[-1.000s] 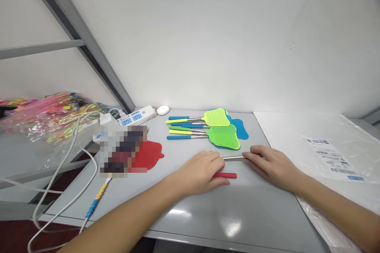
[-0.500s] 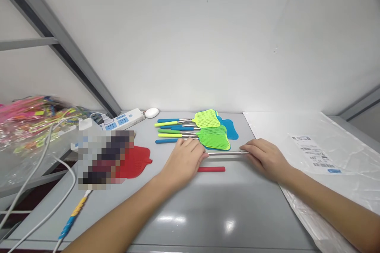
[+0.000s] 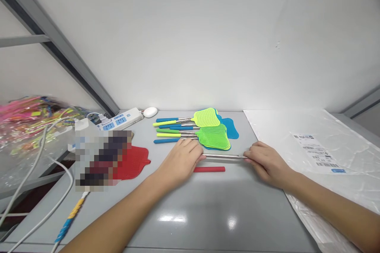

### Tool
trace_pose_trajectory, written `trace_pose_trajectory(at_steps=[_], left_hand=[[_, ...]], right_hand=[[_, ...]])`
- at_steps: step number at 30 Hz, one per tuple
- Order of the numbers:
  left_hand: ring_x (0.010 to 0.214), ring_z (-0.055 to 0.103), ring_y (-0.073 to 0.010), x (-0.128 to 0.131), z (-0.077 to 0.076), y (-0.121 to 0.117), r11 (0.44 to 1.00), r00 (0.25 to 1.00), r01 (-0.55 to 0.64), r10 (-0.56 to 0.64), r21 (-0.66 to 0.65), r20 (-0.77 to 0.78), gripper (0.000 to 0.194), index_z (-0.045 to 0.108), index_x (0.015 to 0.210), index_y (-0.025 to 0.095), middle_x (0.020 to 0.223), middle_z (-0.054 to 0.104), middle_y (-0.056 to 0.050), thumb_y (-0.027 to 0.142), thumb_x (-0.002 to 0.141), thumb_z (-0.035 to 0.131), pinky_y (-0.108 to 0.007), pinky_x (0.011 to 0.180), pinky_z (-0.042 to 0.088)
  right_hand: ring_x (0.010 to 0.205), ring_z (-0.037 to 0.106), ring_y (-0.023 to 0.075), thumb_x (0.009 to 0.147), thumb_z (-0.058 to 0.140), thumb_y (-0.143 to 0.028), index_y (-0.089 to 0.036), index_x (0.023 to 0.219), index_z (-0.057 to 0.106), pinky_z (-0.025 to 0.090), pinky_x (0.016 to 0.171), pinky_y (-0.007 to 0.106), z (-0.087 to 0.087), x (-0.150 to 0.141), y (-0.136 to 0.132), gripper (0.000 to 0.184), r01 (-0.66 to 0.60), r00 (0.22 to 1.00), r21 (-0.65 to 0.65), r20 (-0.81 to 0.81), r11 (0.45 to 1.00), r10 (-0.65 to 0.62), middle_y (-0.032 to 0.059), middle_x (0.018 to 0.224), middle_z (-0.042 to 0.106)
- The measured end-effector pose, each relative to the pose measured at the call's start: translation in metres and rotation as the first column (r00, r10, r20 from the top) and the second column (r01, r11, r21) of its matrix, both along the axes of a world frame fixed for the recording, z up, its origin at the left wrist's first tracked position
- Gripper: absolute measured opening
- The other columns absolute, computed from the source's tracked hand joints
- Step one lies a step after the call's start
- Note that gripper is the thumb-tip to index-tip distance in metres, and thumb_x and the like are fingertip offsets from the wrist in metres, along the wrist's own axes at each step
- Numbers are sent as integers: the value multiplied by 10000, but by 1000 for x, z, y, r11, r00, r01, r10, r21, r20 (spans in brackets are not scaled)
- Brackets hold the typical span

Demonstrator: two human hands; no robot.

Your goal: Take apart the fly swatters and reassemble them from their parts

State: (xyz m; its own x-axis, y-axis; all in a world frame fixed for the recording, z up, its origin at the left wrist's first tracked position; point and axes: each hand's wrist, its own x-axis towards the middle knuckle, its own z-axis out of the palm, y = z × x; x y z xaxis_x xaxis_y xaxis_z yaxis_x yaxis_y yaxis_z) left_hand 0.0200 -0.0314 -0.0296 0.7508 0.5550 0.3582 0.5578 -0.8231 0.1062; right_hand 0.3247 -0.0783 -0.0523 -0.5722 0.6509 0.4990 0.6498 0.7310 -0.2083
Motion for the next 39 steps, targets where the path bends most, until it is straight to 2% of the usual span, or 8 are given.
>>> trace_pose_trajectory(at_steps=[3, 8, 12, 17, 30, 33, 36, 39], left_hand=[[746, 428, -186, 1, -2, 1, 1000, 1000, 10, -9, 13, -11, 304, 530, 814, 173, 812, 565, -45, 277, 1027, 339, -326, 679, 308], [809, 468, -202, -2, 5, 6, 999, 998, -27, 26, -21, -63, 309, 563, 835, 180, 846, 605, -50, 291, 1026, 347, -345, 742, 316], [866, 486, -219, -6, 9, 6, 996, 994, -75, 70, -54, -90, 338, 582, 871, 184, 888, 625, -60, 340, 1031, 328, -359, 776, 325], [801, 492, -211, -1, 5, -2, 976, 979, -105, 68, -191, -190, 307, 564, 847, 181, 819, 614, -44, 309, 1024, 348, -332, 732, 349], [904, 481, -246, -18, 5, 2, 981, 951, -182, 157, -72, -266, 274, 558, 913, 190, 938, 556, -73, 371, 1009, 376, -352, 763, 359], [965, 482, -256, -11, 10, -6, 985, 970, -125, 96, -117, -225, 304, 570, 1031, 196, 1020, 556, -81, 455, 984, 417, -370, 815, 378], [1012, 484, -267, 0, 12, -18, 982, 981, -54, 18, -181, -194, 478, 533, 1181, 218, 1105, 542, -83, 595, 888, 528, -381, 859, 392], [1011, 491, -263, 7, 8, -25, 980, 979, -43, 2, -193, -205, 489, 535, 1177, 219, 1106, 544, -75, 579, 853, 597, -377, 865, 396]], right_hand=[[615, 499, 147, 946, 449, -132, -204, 1027, 562, 421, 709, 332, -2, -1, -1, 156, -28, 1000, -4, 13, 1000, 28, -1, 684, 561], [639, 553, 152, 965, 445, -186, -210, 1004, 605, 427, 719, 335, -4, -8, -1, 167, -13, 1000, -52, 6, 999, 14, 19, 721, 629], [658, 582, 159, 991, 421, -247, -209, 978, 636, 438, 703, 332, -3, -15, 1, 218, 33, 999, -183, 30, 983, -28, 34, 748, 667], [686, 603, 172, 1004, 410, -294, -234, 977, 650, 450, 669, 323, -3, -17, 1, 249, 118, 993, -336, 62, 934, -103, 28, 777, 694], [786, 637, 190, 987, 434, -352, -268, 1076, 611, 491, 708, 352, -3, -16, -2, 215, 228, 970, -360, 159, 905, -181, 11, 985, 722], [781, 632, 192, 989, 421, -366, -270, 1083, 608, 490, 707, 355, -2, -17, -2, 230, 237, 968, -378, 167, 895, -186, 14, 987, 720], [807, 632, 203, 992, 405, -386, -269, 1093, 605, 487, 732, 367, 0, -19, -1, 252, 247, 966, -417, 179, 875, -187, 22, 999, 718], [850, 632, 212, 997, 384, -394, -272, 1105, 604, 483, 764, 381, 3, -20, -1, 274, 244, 967, -460, 176, 854, -182, 27, 1028, 711]])
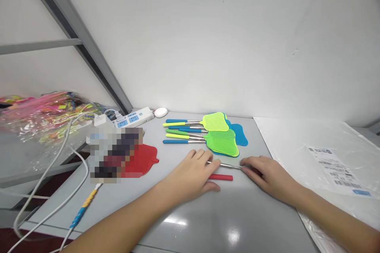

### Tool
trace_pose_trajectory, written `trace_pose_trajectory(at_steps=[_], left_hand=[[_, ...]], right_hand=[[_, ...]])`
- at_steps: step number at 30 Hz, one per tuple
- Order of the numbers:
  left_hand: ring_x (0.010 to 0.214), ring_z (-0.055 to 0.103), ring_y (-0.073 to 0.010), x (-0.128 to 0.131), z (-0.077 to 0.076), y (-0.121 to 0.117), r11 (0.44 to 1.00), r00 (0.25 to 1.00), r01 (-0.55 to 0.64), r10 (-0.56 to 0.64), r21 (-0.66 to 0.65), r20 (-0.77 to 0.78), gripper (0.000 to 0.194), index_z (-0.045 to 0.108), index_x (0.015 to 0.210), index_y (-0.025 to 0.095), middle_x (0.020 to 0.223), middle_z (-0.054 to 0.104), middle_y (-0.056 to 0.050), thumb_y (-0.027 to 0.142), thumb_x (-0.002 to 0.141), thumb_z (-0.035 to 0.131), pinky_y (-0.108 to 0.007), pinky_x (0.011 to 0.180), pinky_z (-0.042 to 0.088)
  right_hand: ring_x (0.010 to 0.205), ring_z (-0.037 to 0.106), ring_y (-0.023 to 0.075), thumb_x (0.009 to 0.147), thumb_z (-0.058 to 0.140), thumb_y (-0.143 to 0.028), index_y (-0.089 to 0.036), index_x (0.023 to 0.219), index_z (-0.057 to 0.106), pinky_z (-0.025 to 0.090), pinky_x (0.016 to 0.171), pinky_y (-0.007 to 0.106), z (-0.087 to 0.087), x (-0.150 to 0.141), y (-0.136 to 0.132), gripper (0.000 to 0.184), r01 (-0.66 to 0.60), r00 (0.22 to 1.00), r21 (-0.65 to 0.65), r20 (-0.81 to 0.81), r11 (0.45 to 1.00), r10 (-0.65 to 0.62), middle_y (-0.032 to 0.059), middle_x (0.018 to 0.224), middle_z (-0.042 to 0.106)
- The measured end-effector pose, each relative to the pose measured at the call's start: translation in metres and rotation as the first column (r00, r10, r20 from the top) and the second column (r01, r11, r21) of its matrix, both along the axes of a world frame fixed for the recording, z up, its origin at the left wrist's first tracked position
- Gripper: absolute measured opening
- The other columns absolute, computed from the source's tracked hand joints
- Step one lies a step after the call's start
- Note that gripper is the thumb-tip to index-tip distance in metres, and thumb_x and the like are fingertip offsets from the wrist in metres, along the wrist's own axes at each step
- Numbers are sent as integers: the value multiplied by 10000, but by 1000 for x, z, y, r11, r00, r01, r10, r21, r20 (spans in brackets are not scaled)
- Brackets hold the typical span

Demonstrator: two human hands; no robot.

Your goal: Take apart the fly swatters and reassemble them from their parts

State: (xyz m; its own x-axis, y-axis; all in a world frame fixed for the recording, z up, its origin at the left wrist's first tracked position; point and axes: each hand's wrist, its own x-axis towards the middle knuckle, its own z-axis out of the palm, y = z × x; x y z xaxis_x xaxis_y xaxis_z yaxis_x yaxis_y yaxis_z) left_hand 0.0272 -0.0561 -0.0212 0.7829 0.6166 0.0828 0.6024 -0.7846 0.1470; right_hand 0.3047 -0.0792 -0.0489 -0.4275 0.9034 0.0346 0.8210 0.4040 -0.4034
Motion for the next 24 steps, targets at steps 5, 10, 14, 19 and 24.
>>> trace_pose_trajectory(at_steps=[5, 10, 14, 19, 24], left_hand=[[979, 496, -236, -3, -3, 6, 998, 1000, 19, -18, 52, -8, 244, 586, 1065, 215, 1035, 569, -53, 421, 947, 531, -348, 824, 380], [944, 495, -214, -14, -3, 16, 997, 999, 0, -4, 82, 49, 230, 622, 988, 219, 963, 571, -34, 394, 981, 471, -331, 805, 363], [944, 504, -214, -24, -4, 22, 993, 997, -41, 34, 111, 66, 219, 632, 959, 218, 931, 571, -28, 397, 966, 506, -335, 806, 359], [946, 521, -220, -29, -6, 23, 988, 994, -68, 56, 139, 91, 212, 640, 958, 212, 904, 584, -29, 407, 937, 560, -334, 805, 369], [955, 530, -223, -26, -11, 20, 983, 993, -57, 38, 177, 109, 246, 648, 970, 218, 932, 600, -32, 448, 886, 624, -351, 842, 388]], right_hand=[[866, 619, 204, 998, 376, -416, -286, 1071, 613, 480, 771, 370, 2, 0, 1, 280, 11, 997, -71, -79, 997, -17, 19, 1001, 693], [845, 607, 180, 1010, 352, -405, -279, 1026, 601, 473, 754, 336, 2, 3, 4, 280, 4, 989, -72, -144, 997, -14, 18, 944, 647], [790, 597, 167, 1014, 344, -390, -277, 1020, 596, 464, 704, 318, 14, -1, 12, 276, -26, 997, -17, -77, 1000, 24, 18, 927, 618], [733, 583, 161, 1005, 370, -338, -242, 966, 606, 448, 628, 294, 37, -32, 50, 258, -118, 988, 176, 114, 977, 99, 38, 924, 604], [844, 562, 199, 982, 428, -279, -202, 911, 628, 436, 718, 321, 40, -90, 111, 225, -260, 945, 381, 287, 887, 153, 70, 935, 589]])
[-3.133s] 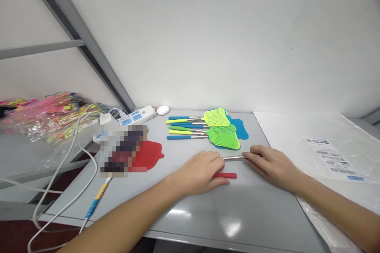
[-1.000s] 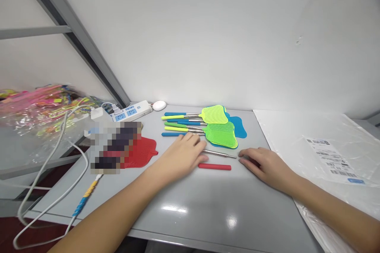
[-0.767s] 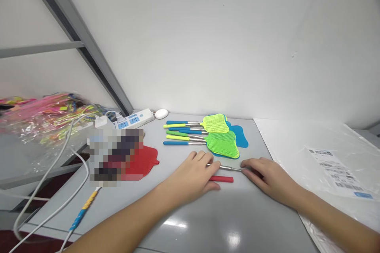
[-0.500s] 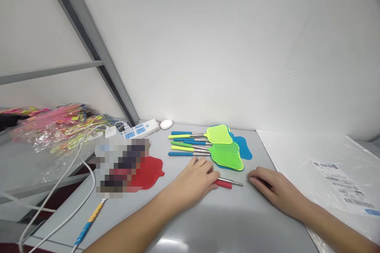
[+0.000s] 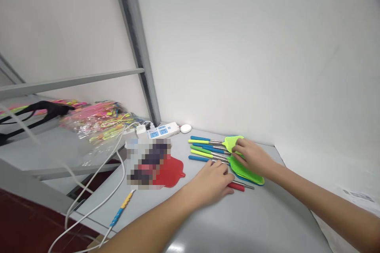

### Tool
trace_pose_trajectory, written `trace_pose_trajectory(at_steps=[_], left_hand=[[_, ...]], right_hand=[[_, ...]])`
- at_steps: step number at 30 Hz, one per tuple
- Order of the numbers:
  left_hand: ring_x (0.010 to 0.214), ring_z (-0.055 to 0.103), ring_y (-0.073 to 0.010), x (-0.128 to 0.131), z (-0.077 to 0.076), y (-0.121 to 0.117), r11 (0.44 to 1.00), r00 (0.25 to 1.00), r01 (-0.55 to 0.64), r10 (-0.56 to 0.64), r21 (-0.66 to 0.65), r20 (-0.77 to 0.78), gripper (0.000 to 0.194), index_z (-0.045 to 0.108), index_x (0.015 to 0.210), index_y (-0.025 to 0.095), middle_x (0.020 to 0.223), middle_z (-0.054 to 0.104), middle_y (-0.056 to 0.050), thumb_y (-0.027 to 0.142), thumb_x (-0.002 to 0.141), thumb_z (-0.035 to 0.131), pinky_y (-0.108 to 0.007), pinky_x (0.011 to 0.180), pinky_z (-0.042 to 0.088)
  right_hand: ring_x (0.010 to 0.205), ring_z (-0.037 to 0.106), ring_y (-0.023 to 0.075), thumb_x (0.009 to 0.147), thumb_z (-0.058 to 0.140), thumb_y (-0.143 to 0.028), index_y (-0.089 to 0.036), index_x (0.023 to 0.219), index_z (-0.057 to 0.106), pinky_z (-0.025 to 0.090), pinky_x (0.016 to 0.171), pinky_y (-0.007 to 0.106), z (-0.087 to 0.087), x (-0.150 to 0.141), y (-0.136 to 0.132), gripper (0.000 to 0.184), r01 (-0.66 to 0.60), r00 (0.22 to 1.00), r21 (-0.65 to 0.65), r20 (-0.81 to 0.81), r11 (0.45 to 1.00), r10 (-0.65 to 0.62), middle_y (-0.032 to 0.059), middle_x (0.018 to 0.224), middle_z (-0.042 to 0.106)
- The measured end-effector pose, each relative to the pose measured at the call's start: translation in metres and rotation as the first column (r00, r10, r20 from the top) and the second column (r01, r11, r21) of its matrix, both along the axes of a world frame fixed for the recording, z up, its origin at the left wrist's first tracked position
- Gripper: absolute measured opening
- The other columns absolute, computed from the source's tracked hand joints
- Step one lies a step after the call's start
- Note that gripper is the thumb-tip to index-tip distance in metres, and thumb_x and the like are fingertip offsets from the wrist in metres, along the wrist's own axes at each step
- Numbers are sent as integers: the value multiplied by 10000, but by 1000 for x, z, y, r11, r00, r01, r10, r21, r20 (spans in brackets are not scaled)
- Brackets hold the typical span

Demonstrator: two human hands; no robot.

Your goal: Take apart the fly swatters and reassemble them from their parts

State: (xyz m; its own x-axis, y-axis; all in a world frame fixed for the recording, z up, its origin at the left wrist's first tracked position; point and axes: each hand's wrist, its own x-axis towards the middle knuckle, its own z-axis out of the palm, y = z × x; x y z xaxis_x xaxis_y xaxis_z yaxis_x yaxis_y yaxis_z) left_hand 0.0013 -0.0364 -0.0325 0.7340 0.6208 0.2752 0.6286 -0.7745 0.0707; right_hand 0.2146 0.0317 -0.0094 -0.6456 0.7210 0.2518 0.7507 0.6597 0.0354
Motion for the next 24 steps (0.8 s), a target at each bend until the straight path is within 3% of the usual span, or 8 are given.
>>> trace_pose_trajectory(at_steps=[6, 12, 15, 17, 21, 23, 24], left_hand=[[949, 536, -227, 2, -4, -2, 998, 1000, 23, -23, 56, 13, 310, 638, 934, 195, 929, 593, -51, 499, 876, 614, -345, 845, 394], [921, 537, -215, 3, -6, 0, 993, 997, 33, -41, 113, 67, 375, 627, 955, 202, 924, 581, -45, 553, 927, 496, -334, 793, 388], [942, 529, -215, 5, -4, 1, 987, 992, 8, -28, 158, 123, 407, 623, 979, 204, 967, 587, -46, 563, 950, 433, -360, 835, 400], [1000, 520, -225, 3, 2, 2, 974, 975, -102, 58, 204, 212, 365, 608, 1072, 211, 1074, 586, -58, 505, 972, 416, -406, 910, 394], [1169, 462, -287, -9, 24, 7, 851, 853, -460, 344, 255, 393, 426, 472, 1336, 232, 1298, 516, -114, 453, 975, 426, -582, 1082, 243], [1192, 457, -296, -16, 31, 10, 810, 824, -521, 394, 270, 408, 456, 442, 1366, 219, 1313, 521, -130, 459, 979, 423, -618, 1103, 182], [1164, 483, -285, -17, 33, 12, 814, 834, -509, 385, 280, 396, 426, 466, 1340, 216, 1273, 557, -124, 449, 987, 414, -611, 1096, 194]], right_hand=[[915, 560, 226, 949, 518, -287, -203, 958, 637, 399, 769, 340, -18, -50, 56, 146, -25, 999, 87, 26, 996, 22, 83, 984, 598], [864, 572, 225, 953, 484, -241, -193, 868, 613, 358, 762, 352, -24, -57, 71, 161, -78, 994, 140, 90, 987, 66, 80, 923, 623], [816, 569, 219, 975, 387, -182, -180, 870, 587, 352, 820, 385, -15, -49, 65, 226, -86, 993, 176, 99, 981, 69, 76, 872, 627], [789, 572, 212, 972, 355, -148, -177, 893, 569, 348, 871, 399, -6, -38, 56, 230, -81, 993, 194, 95, 978, 63, 63, 830, 623], [754, 573, 216, 985, 360, -203, -186, 947, 546, 385, 824, 373, 11, -7, 22, 191, -53, 997, 220, 62, 974, 40, 55, 803, 615], [748, 567, 222, 990, 372, -239, -189, 967, 542, 395, 797, 372, 15, 9, -2, 179, -50, 998, 226, 50, 973, 40, 55, 795, 611], [744, 562, 222, 987, 373, -229, -188, 985, 542, 394, 802, 379, 17, 16, -14, 174, -59, 997, 231, 54, 971, 48, 53, 793, 610]])
